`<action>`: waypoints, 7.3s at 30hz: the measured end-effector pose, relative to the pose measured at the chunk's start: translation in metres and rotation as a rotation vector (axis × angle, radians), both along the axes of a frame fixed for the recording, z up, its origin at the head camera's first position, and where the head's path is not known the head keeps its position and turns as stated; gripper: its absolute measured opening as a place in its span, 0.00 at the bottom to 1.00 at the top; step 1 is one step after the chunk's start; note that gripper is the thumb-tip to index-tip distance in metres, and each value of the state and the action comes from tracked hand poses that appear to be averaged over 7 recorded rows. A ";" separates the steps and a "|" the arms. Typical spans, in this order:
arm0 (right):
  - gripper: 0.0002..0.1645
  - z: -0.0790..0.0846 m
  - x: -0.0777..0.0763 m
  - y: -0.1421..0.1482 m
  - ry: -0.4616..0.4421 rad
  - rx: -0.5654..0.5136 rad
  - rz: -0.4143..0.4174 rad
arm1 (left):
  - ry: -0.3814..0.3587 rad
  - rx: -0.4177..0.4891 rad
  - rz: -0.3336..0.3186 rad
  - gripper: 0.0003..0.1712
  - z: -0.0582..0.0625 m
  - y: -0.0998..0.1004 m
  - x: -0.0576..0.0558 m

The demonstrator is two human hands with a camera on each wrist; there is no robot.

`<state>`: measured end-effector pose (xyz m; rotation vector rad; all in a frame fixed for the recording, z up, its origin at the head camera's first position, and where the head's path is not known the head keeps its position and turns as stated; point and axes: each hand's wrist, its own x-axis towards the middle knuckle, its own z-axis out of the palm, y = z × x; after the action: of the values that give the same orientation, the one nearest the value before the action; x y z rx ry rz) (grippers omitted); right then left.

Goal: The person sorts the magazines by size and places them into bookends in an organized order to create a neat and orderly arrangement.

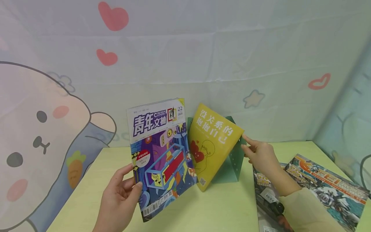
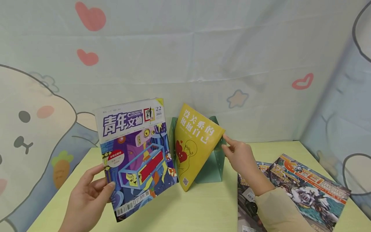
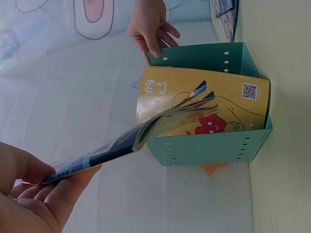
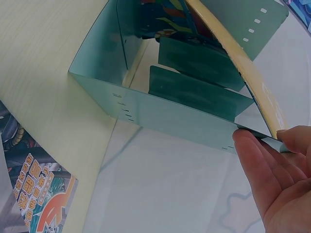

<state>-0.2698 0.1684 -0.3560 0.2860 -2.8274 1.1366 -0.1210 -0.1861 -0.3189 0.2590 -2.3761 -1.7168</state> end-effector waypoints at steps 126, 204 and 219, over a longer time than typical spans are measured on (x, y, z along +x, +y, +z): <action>0.31 0.001 0.002 0.000 0.031 -0.020 0.025 | 0.542 -0.647 -0.108 0.32 -0.080 0.144 -0.086; 0.31 -0.004 0.003 -0.001 0.053 -0.024 0.021 | 0.294 0.030 0.092 0.20 -0.124 0.156 -0.094; 0.31 -0.004 0.003 -0.001 0.045 -0.020 0.018 | 0.239 0.179 0.115 0.20 -0.127 0.151 -0.094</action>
<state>-0.2670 0.1672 -0.3597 0.3315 -2.7789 1.1466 -0.2147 -0.0353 -0.4455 0.1998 -2.0051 -1.7968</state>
